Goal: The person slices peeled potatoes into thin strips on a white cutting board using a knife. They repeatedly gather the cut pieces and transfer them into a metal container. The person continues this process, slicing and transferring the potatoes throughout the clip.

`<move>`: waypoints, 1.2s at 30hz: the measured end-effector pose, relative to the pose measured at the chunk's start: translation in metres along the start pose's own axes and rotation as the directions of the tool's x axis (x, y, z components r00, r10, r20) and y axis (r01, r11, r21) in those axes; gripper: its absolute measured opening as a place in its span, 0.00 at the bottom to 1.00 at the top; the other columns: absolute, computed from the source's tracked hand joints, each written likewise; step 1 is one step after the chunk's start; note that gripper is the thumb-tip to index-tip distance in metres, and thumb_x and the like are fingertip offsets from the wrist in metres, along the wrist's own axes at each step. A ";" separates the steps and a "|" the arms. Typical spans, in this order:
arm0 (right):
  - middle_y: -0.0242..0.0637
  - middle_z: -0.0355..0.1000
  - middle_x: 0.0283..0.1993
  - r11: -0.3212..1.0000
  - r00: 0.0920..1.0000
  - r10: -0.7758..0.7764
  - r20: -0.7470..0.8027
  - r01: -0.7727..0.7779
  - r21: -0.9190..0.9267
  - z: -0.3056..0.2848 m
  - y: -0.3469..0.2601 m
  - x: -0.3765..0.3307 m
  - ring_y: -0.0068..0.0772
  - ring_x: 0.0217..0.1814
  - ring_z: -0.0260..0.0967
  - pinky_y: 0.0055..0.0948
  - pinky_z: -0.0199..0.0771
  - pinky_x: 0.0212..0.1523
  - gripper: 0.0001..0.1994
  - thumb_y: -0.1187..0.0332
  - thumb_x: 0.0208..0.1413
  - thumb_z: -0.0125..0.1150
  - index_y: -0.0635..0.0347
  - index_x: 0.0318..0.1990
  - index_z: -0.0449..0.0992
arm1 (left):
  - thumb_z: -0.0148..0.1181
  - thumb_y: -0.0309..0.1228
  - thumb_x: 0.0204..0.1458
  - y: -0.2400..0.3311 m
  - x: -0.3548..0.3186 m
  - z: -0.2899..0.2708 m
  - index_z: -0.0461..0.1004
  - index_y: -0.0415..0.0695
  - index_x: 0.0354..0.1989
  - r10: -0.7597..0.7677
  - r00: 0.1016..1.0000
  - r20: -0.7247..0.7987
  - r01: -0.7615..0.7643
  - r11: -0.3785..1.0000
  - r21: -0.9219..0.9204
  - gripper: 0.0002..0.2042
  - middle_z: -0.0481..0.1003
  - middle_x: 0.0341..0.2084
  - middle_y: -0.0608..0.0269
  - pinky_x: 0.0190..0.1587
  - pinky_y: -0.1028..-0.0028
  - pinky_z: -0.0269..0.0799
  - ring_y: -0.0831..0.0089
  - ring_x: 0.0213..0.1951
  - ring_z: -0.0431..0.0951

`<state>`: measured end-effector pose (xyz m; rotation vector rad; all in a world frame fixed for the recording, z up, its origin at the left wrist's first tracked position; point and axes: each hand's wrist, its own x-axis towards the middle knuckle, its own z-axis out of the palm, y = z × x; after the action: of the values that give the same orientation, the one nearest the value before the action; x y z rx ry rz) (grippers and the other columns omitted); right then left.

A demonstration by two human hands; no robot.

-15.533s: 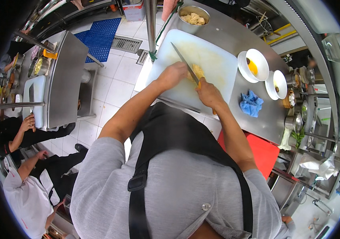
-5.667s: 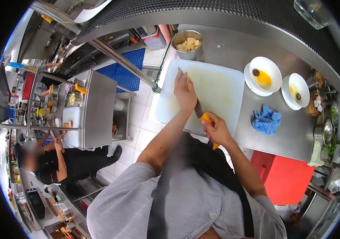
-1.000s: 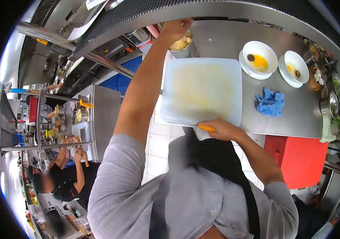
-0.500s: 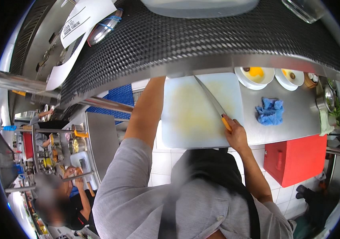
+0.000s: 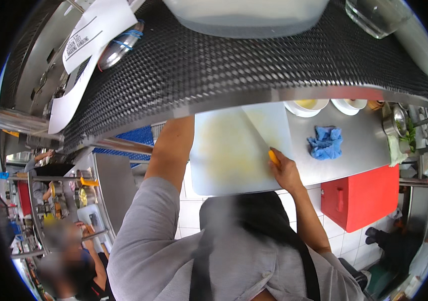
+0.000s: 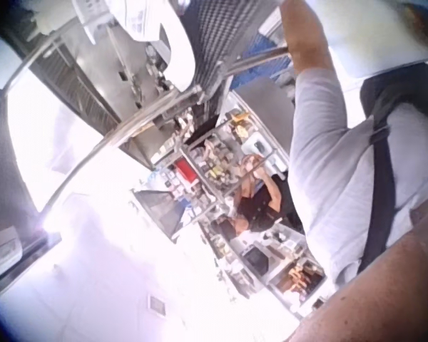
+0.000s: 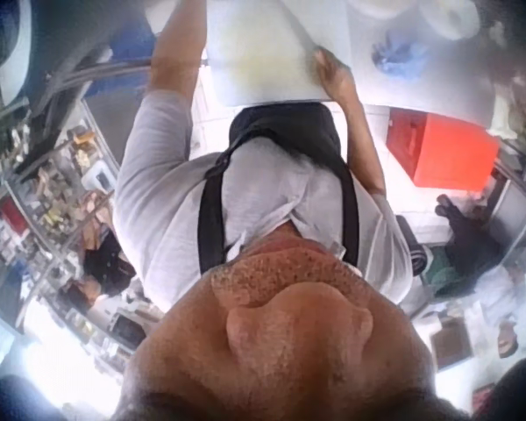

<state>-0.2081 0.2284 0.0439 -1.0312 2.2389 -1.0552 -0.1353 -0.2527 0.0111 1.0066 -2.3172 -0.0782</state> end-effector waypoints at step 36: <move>0.65 0.78 0.44 0.986 0.913 -0.167 0.373 0.148 0.078 -0.042 0.028 0.014 0.69 0.48 0.77 0.52 0.76 0.52 0.23 0.69 0.66 0.61 0.61 0.67 0.70 | 0.62 0.33 0.69 0.140 -0.172 -0.190 0.82 0.35 0.54 -0.306 0.907 0.289 0.419 0.577 -0.701 0.14 0.83 0.31 0.61 0.33 0.79 0.79 0.78 0.30 0.83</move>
<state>-0.2565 0.2482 0.0456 -1.2897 1.8358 -0.8787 -0.0297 -0.0024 0.1186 1.0026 -1.8179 -1.2219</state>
